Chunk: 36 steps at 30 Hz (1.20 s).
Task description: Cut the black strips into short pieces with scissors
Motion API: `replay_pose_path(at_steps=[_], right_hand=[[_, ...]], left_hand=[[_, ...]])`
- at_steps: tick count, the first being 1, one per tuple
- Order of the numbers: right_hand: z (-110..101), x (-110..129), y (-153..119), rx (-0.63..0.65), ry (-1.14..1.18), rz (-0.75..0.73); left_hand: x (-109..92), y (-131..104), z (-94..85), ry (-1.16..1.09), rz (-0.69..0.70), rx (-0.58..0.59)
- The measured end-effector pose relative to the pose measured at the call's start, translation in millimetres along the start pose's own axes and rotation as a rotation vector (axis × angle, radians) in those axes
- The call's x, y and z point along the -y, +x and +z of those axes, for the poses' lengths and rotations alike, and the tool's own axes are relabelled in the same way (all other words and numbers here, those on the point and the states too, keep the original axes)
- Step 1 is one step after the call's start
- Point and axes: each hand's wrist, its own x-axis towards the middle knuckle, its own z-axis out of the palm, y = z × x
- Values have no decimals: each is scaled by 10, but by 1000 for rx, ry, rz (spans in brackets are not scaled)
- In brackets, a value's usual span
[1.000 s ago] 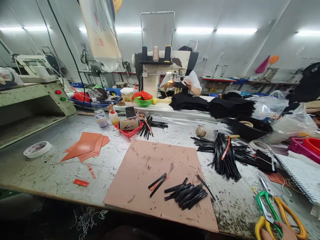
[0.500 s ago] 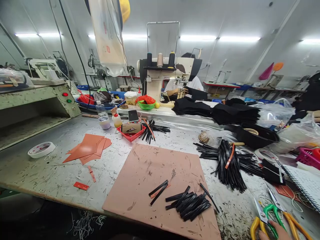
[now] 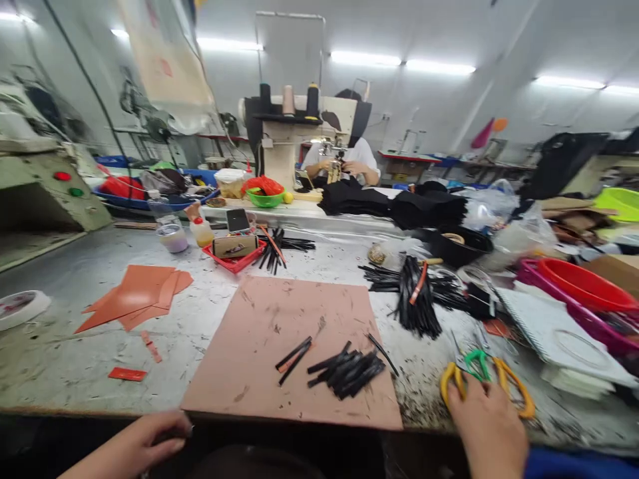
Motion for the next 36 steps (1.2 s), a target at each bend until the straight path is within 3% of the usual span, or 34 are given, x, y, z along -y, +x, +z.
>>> replay_pose_path(at_steps=[2,4,8,12,19,26,31,36], right_hand=[[-119,272,-114,-50,19,14],[-188,507,-188,-37,196,-22],[-216,776,-248,44,329,-106],[-151,885,-166,175,400,-128],[8,1069,108,391,484,-40],[-112,1015,-5,368,612,82],[-190,1039,-232,413,719,-67],[-148,972,-264,288,604,-232]], left_hand=[[-512,155,-53,42,101,60],[-936,307,-24,151,148,14],[-1421,636,192,312,243,-174],[-1579,942,318,365,257,-195],[-1643,1202,273,337,183,-151],[-1687,1252,210,308,135,-142],[-1892,1248,165,298,181,-150],[-2168,1278,354,338,270,-95]])
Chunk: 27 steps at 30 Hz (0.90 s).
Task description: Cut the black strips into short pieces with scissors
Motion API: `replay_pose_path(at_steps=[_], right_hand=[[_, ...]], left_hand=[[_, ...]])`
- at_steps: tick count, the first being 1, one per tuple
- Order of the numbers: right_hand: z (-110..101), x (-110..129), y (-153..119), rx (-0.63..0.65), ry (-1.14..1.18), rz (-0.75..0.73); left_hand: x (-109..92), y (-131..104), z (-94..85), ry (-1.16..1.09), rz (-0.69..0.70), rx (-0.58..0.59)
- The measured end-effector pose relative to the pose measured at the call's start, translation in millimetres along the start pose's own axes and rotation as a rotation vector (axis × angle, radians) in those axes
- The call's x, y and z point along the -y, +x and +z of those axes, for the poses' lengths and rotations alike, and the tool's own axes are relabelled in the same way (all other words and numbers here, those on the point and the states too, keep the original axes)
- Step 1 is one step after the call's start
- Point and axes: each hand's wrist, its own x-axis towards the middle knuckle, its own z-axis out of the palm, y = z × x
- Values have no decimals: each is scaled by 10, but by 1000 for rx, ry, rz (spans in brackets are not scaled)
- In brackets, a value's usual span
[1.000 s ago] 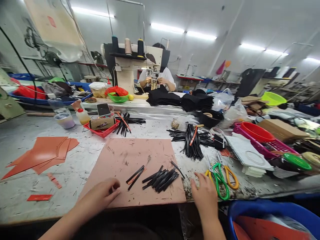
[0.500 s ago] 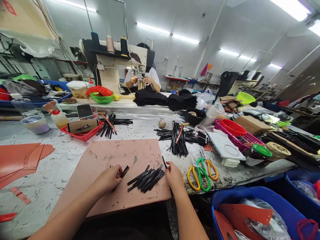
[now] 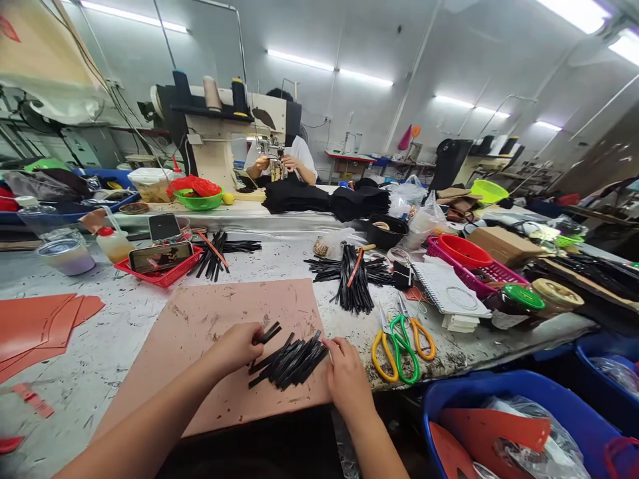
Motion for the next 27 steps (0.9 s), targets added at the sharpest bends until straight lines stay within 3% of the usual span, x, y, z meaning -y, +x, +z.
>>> replay_pose_path(at_steps=[4,6,9,12,15,19,24,27], right_hand=[[32,-107,84,38,-93,-169],[5,-66,174,102,-223,-348],[-107,148,352,363,-428,-697],[-190,402,523,673,-459,-862],[-147,525,635,810,-406,-912],[-43,534,666,774,-343,-924],[-136,491,574,814,-331,-767],[-143,350,545,787,-331,-877]], left_hand=[[-115,18,185,39,33,43],[-129,-2,255,40,39,48],[-133,-57,305,1,61,45],[-93,-146,298,-69,66,-8],[40,-293,266,-152,15,-124],[307,-572,219,-242,-34,-244],[612,-900,142,-283,-112,-335],[751,-1004,127,-299,-158,-369]])
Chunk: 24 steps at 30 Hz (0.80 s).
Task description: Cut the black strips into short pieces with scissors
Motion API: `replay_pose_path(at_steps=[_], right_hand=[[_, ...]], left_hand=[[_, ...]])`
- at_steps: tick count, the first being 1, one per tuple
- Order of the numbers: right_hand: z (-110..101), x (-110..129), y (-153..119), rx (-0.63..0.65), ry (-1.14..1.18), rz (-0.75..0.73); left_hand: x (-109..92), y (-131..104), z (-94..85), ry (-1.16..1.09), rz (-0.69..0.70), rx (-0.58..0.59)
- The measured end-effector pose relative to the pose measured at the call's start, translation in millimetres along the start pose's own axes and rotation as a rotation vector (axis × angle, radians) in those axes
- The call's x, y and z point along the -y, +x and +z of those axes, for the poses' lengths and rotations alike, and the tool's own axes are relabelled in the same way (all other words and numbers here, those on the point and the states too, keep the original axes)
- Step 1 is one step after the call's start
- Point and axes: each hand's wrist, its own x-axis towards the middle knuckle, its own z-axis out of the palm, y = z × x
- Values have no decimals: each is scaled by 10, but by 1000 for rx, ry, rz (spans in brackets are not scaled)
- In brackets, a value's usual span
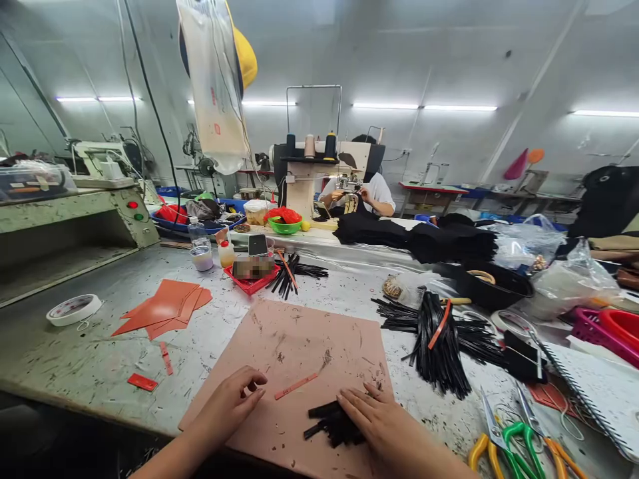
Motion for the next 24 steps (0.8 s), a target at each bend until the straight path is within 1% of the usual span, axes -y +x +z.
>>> replay_pose_path(at_steps=[2,4,6,7,8,11,13,16,19,24], right_hand=[[101,-72,-16,-103,-85,-94],[186,-124,12,-208,-180,-166],[215,-133,75,-260,-252,-195],[206,-121,117,-251,-270,-182],[184,-100,165,-220,-263,-136],[92,-26,333,-90,-164,85],[51,6,447,-55,-104,197],[57,24,572,-62,-71,280],[111,44,603,-87,-25,359],[156,162,579,-224,82,507]], left_hand=[[75,-14,-3,-8,-7,-20],[134,-12,34,-16,7,-35],[173,-4,91,-17,31,-51],[185,0,119,-16,43,-59],[193,3,144,-14,54,-67],[209,5,184,-14,79,-89],[224,1,187,-21,91,-98],[259,-14,178,-35,111,-103],[294,-39,171,-50,137,-103],[320,-65,161,-84,172,-109]])
